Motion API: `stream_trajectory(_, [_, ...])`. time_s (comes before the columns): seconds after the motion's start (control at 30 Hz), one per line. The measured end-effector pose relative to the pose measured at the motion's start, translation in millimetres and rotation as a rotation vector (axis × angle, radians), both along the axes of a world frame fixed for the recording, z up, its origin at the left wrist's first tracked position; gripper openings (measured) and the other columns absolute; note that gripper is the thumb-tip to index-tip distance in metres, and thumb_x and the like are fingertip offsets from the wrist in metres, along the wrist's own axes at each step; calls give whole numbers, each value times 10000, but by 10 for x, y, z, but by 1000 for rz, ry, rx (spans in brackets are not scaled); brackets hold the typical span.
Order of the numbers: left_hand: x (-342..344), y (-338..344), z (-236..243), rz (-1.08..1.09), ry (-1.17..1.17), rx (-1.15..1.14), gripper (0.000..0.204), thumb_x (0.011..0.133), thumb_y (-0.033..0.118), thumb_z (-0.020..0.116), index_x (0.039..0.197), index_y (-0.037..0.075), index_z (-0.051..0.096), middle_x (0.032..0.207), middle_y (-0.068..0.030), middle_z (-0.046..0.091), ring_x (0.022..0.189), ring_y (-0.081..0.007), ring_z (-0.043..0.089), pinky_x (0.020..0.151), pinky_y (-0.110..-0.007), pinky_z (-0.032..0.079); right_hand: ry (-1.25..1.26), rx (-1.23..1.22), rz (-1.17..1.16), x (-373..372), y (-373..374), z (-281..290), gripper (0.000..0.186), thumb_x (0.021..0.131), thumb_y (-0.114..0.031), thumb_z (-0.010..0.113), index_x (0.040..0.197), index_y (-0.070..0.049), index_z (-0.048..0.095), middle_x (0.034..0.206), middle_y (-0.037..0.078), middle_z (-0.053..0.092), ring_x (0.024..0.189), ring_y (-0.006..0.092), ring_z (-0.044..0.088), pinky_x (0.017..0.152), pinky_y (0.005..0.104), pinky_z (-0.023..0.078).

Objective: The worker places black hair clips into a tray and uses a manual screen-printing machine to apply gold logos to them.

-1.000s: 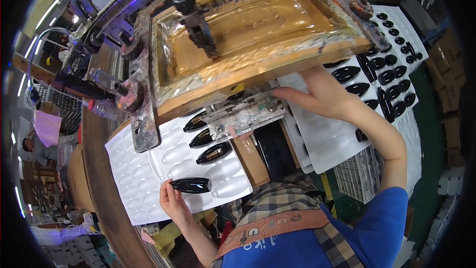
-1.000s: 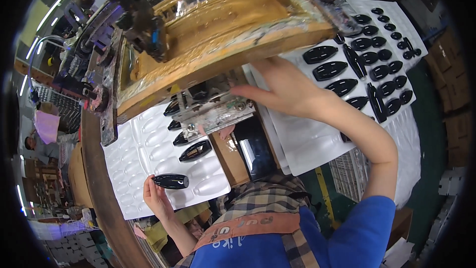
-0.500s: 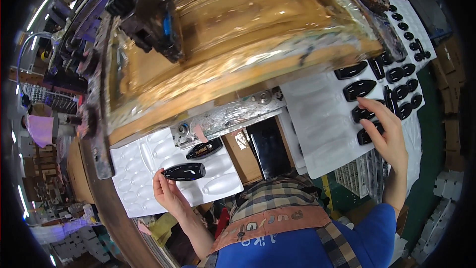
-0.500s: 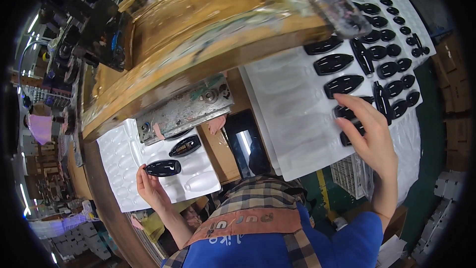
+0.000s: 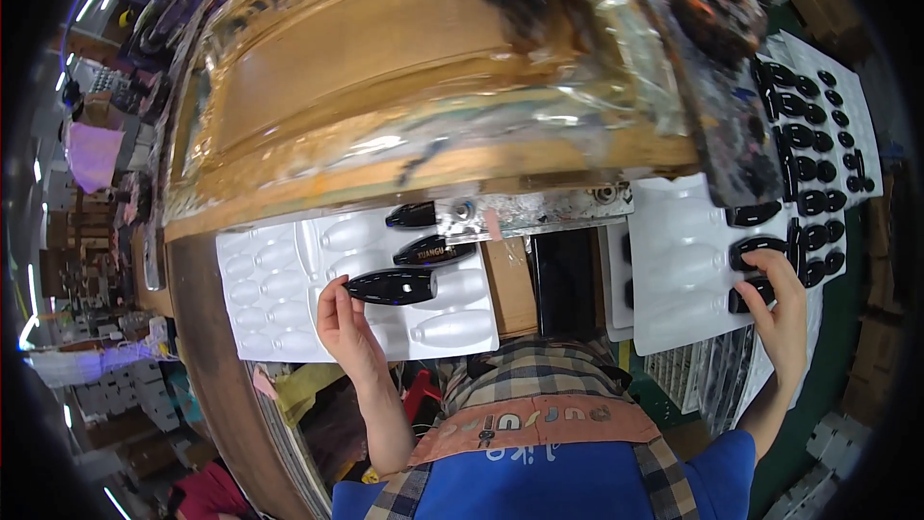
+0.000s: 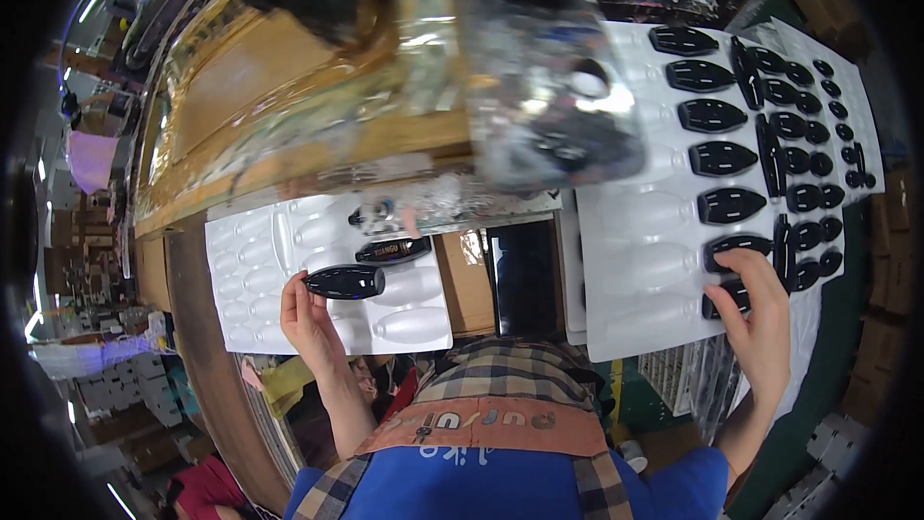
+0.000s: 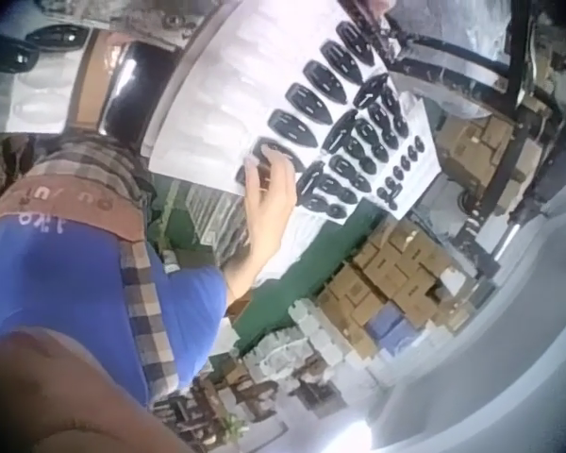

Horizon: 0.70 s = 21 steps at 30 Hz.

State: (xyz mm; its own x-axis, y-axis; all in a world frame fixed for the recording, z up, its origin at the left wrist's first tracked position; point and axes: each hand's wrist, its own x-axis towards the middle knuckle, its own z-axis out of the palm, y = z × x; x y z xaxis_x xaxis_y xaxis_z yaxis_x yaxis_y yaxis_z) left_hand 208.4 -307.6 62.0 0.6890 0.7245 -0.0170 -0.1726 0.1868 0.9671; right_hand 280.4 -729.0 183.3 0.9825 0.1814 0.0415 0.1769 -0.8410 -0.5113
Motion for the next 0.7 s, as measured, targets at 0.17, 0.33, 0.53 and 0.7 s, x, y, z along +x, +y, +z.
stream_trajectory(0.17, [-20,-112,-25,-1,64,-20,137,863,72,498,963,-3,553,923,-33,549,739,-51,452,670,-177,379,86,-50,-6,-57,9,3,254,678,-44,626,900,32,531,863,155,541,778,316,532,690,324,425])
stream_trajectory(0.33, [-81,-225,-83,-50,140,24,141,859,98,516,953,3,562,862,-11,551,721,-45,454,664,-175,370,60,-82,24,-80,63,16,265,668,-62,636,893,28,528,839,149,536,751,327,522,630,350,430])
stream_trajectory(0.53, [-99,-287,-178,-76,180,30,141,863,96,508,948,-2,561,872,-20,556,779,-61,487,702,-195,390,96,-80,-21,-109,74,24,276,677,-67,627,922,22,537,867,155,545,773,326,525,659,351,431])
stream_trajectory(0.7, [-124,-295,-205,-65,203,32,129,858,94,516,920,-9,562,855,-30,564,763,-63,499,692,-194,402,96,-81,-15,-168,67,48,285,690,-75,620,946,18,535,910,160,551,805,326,527,703,352,425])
